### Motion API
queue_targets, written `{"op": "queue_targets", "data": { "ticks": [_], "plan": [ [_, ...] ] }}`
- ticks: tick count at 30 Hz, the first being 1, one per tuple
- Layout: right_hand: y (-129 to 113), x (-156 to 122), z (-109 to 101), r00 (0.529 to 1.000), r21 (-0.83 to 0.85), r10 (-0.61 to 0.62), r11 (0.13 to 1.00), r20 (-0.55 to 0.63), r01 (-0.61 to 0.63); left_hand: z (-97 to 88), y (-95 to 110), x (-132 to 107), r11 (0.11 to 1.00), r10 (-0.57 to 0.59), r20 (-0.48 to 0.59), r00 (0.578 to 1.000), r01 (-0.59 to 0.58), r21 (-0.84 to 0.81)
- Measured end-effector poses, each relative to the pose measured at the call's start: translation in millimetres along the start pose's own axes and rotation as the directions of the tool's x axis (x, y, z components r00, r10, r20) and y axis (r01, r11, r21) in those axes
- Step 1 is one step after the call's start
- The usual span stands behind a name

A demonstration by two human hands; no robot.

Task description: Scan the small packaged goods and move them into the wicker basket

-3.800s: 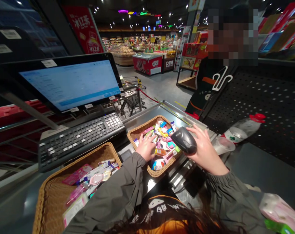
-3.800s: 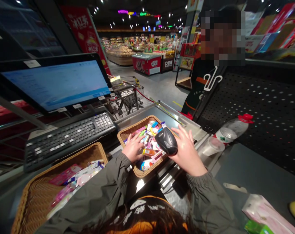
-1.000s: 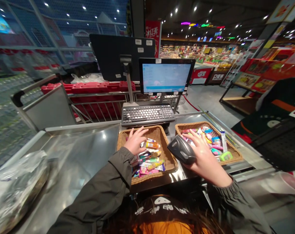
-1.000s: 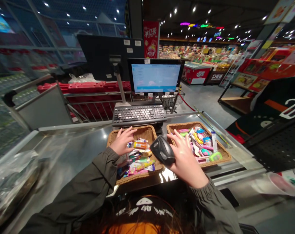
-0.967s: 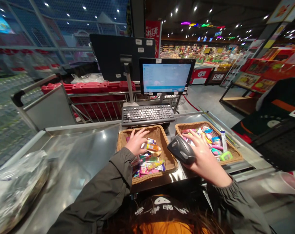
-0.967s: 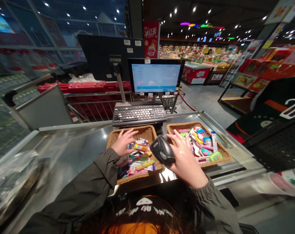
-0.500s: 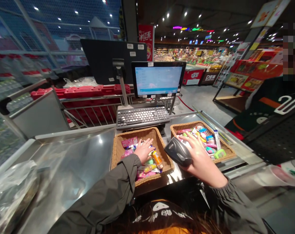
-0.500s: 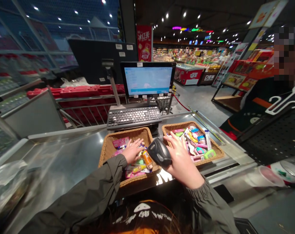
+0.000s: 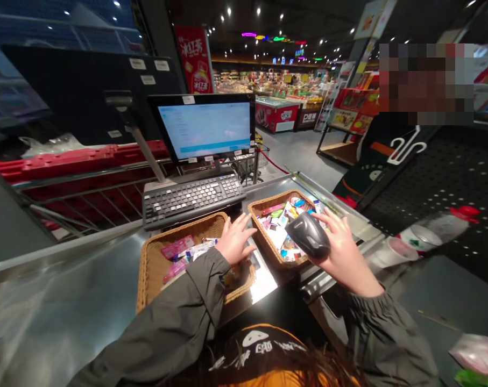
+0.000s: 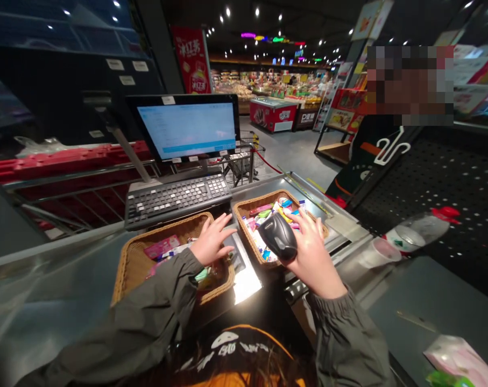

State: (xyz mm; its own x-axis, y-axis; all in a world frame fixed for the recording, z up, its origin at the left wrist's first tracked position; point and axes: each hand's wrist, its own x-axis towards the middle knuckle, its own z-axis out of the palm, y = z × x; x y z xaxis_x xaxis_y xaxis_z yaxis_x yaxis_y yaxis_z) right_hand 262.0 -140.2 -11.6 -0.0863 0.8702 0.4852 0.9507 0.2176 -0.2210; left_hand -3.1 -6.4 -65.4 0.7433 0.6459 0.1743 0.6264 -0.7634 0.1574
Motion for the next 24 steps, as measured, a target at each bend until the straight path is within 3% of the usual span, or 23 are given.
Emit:
{"op": "queue_targets", "data": {
  "ticks": [10,15,24],
  "plan": [
    [59.0,-20.9,-22.9,0.991,-0.067,0.133,0.989,-0.001,-0.133,37.6,42.4,87.5,0.996,0.073,0.072,0.995,-0.076,0.043],
    [86.8,-25.7,-24.7,0.988,-0.065,0.157,0.986,0.007,-0.157,55.2,33.1,125.2,0.986,-0.106,0.006,0.994,0.104,0.129],
    [115.8,-13.8,-13.6,0.985,0.014,0.165,0.986,0.041,-0.166,96.2,26.0,178.2,0.953,-0.274,0.087,0.958,0.259,0.155]
  ]
}}
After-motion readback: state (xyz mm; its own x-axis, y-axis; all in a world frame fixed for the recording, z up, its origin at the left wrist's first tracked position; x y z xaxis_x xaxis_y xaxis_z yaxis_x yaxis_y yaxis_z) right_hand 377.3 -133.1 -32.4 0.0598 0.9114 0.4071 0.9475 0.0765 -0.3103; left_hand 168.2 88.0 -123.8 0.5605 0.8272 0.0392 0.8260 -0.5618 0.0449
